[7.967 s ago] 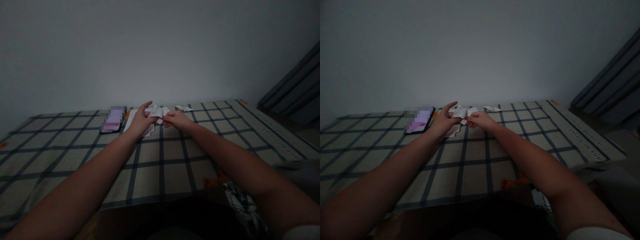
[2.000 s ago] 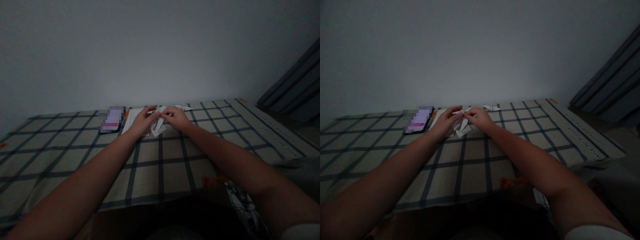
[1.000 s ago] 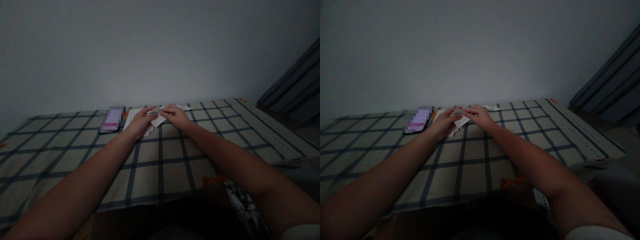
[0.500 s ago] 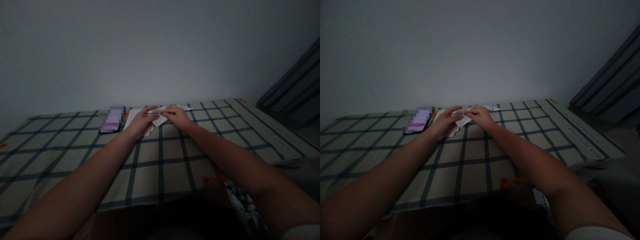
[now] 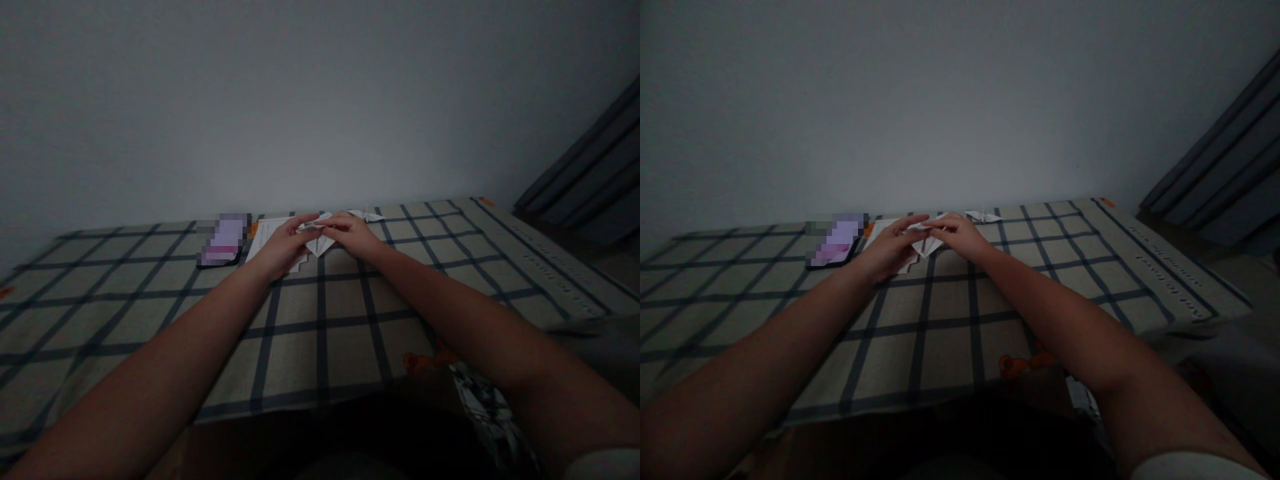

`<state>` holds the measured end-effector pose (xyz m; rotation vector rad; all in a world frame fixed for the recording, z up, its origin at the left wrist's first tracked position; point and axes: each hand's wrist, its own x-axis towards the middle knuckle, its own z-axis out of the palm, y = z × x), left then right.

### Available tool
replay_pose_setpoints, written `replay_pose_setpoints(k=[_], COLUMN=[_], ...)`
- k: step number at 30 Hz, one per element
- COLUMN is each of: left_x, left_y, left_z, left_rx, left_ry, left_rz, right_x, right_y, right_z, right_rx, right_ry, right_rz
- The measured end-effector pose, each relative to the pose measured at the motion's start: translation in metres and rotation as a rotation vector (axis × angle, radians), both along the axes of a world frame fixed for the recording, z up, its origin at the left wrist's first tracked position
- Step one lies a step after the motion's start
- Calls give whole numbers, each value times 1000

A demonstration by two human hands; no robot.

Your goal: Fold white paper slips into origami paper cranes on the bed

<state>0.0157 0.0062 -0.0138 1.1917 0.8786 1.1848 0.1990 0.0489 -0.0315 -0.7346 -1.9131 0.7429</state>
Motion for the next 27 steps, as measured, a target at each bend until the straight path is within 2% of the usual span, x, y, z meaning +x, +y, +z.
replay_pose_setpoints(k=[4,9,13,17,22,25,27], left_x=[1,-3,-5,-5,-5,-5,-6], left_y=[1,6,7,6,9,9,9], left_z=[-1,-6,-8,-7,-9,-11,-13], left_rx=[22,-26,-35,-40,-32,-26,-18], left_ry=[-61,-90,-70,-46,-14,37,83], left_rz=[-63,-44,-40,-25,38,24,3], right_x=[0,-2,-1,0,-3,-2,-1], right_y=[0,0,-1,-3,-3,-5,-7], right_z=[2,1,3,6,5,7,9], right_rx=[-42,-147,-22,60,80,99,115], right_ry=[35,113,81,14,-17,16,15], right_rz=[10,-25,-98,-113,-151,-160,-114])
